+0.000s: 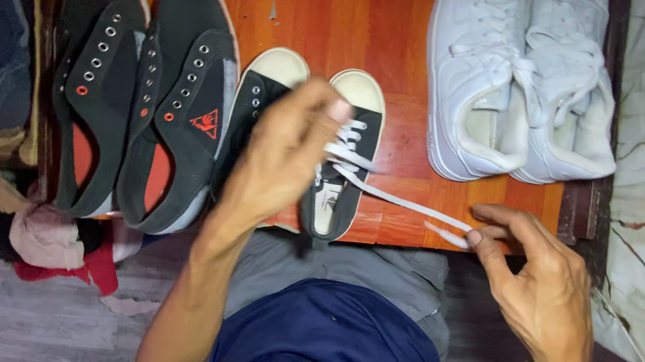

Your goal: The person laces a pair of black canvas shoes with white laces. They thread the laces through the eyelets, pull them tight, and tie a bow knot on each shoe.

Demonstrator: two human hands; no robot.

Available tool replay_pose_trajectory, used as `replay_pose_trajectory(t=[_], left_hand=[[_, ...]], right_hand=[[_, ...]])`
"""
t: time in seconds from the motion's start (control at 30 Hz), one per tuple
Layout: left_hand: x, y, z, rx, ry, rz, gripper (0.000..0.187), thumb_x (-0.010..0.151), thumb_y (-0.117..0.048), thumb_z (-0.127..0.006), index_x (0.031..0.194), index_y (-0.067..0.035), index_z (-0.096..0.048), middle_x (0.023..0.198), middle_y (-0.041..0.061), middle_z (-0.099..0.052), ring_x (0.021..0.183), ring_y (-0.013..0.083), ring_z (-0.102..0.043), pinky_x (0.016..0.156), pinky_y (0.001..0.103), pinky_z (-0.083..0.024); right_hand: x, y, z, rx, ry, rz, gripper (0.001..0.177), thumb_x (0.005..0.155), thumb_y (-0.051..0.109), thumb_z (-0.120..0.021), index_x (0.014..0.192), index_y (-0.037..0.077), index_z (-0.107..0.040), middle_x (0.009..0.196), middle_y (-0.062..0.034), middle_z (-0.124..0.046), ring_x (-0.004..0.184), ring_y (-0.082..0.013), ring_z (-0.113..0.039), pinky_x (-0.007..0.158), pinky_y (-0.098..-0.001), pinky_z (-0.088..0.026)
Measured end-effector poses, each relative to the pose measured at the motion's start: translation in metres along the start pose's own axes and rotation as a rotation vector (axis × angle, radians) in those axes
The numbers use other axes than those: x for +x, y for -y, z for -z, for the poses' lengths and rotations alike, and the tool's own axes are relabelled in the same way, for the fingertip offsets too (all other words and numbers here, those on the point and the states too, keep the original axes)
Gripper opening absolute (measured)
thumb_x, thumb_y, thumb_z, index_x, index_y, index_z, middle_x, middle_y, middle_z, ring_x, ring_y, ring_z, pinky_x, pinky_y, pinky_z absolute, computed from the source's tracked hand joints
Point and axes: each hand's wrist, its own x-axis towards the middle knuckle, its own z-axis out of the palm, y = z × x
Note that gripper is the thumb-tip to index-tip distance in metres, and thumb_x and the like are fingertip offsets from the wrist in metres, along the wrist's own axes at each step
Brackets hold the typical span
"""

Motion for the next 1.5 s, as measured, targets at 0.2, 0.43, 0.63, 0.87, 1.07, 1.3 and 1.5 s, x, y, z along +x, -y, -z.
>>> replay_pose_trajectory(t=[0.2, 0.43, 0.63, 0.87, 1.07, 1.3, 1.5], left_hand=[[-0.03, -0.019, 0.052, 0.258, -0.3, 0.102, 0.031, 0.11, -0.031, -0.053, 0.107, -0.002, -0.06, 0.08, 0.012, -0.062, 0.069, 0.0231, -0.061, 0.066, 0.038, -0.049], [-0.048, -0.028, 0.062, 0.686, -0.66, -0.119, 0.021, 0.109, -0.008, -0.055, 0.122, 0.009, -0.058, 0.11, 0.025, -0.059, 0.106, 0.0383, -0.06, 0.09, 0.048, -0.048], [-0.043, -0.017, 0.023, 0.5, -0.2, -0.395, 0.024, 0.094, -0.002, -0.063, 0.118, 0.001, -0.066, 0.117, 0.014, -0.064, 0.113, 0.0339, -0.06, 0.101, 0.044, -0.047], [-0.02, -0.002, 0.005, 0.665, 0.018, -0.41, 0.041, 0.069, -0.005, -0.075, 0.109, 0.0, -0.069, 0.105, 0.015, -0.06, 0.104, 0.0342, -0.057, 0.086, 0.047, -0.043], [-0.014, 0.0, 0.003, 0.597, 0.034, -0.408, 0.047, 0.064, 0.0, -0.074, 0.111, 0.0, -0.064, 0.106, 0.018, -0.059, 0.105, 0.0372, -0.057, 0.084, 0.047, -0.046], [-0.019, -0.001, -0.002, 0.259, 0.003, -0.226, 0.017, 0.093, 0.005, -0.055, 0.109, 0.005, -0.054, 0.101, 0.024, -0.064, 0.092, 0.0446, -0.063, 0.078, 0.049, -0.051], [-0.019, 0.001, 0.002, 0.055, 0.137, -0.051, 0.018, 0.102, -0.012, -0.05, 0.099, 0.002, -0.061, 0.087, 0.022, -0.068, 0.085, 0.0402, -0.068, 0.072, 0.048, -0.049]], right_hand=[[0.014, 0.029, -0.026, 0.184, 0.029, 0.185, 0.02, 0.092, 0.015, -0.072, 0.111, 0.006, -0.075, 0.102, -0.0099, -0.077, 0.086, -0.0194, -0.075, 0.075, -0.0313, -0.056], [0.034, 0.063, -0.062, 0.186, 0.01, 0.465, 0.02, 0.088, 0.013, -0.076, 0.106, 0.002, -0.073, 0.105, -0.0139, -0.073, 0.094, -0.0264, -0.072, 0.076, -0.0345, -0.055], [0.042, 0.07, -0.078, 0.092, -0.021, 0.416, 0.03, 0.085, 0.019, -0.084, 0.1, 0.001, -0.066, 0.096, -0.0105, -0.074, 0.089, -0.0276, -0.07, 0.081, -0.0413, -0.05], [0.035, 0.063, -0.079, 0.083, -0.009, 0.393, 0.02, 0.091, 0.019, -0.077, 0.103, 0.004, -0.071, 0.089, -0.0088, -0.075, 0.081, -0.0269, -0.068, 0.082, -0.0407, -0.047], [0.034, 0.062, -0.074, 0.156, -0.03, 0.323, 0.013, 0.098, 0.015, -0.071, 0.101, 0.003, -0.072, 0.089, -0.0109, -0.072, 0.078, -0.0253, -0.066, 0.073, -0.0361, -0.049], [0.029, 0.067, -0.067, 0.236, 0.058, 0.341, 0.013, 0.096, 0.011, -0.069, 0.105, 0.002, -0.072, 0.09, -0.0112, -0.07, 0.075, -0.0236, -0.068, 0.067, -0.0336, -0.051], [0.032, 0.065, -0.071, 0.274, -0.044, 0.507, 0.009, 0.101, 0.008, -0.065, 0.106, 0.002, -0.069, 0.104, -0.0151, -0.067, 0.09, -0.0262, -0.069, 0.076, -0.0338, -0.054]])
